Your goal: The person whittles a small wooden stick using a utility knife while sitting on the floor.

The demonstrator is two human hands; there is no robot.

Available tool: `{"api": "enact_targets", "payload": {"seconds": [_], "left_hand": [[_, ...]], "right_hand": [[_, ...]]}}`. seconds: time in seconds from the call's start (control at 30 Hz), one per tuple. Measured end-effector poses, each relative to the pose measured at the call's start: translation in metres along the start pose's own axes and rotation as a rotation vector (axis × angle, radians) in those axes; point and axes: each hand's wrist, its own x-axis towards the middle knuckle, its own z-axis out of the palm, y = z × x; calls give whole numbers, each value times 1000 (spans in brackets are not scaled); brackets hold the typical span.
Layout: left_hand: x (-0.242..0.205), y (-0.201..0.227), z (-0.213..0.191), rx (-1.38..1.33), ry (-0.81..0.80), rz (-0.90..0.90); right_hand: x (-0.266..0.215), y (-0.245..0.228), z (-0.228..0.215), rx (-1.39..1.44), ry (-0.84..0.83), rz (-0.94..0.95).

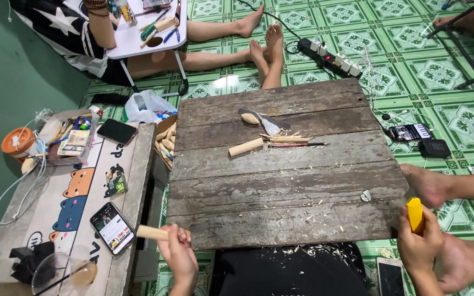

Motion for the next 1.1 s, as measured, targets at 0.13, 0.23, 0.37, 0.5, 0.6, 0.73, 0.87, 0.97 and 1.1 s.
{"api": "enact_targets", "payload": {"seconds": [0.13,0.23,0.37,0.5,0.6,0.73,0.87,0.97,1.1], "left_hand": [[-7,-11,-7,15,-36,88],[-8,-13,-8,73,-67,145],[-8,-12,0,214,-91,209],[-11,-19,9,268,-122,253],[-8,-30,16,330,-116,358],[-7,-36,20,360,-129,371],[-4,-35,31,530,-165,517],[-4,-30,43,630,-132,639],[2,-31,54,856,-38,823]], "right_hand": [[5,-11,14,-10,60,-25],[11,-30,21,83,105,28],[16,-37,22,15,109,31],[20,-36,24,-42,97,4],[24,-40,26,-50,110,-8],[28,-38,30,-54,117,-17],[31,-37,34,-98,103,-12],[34,-37,35,-129,97,-4],[40,-38,38,-134,87,-19]]}}
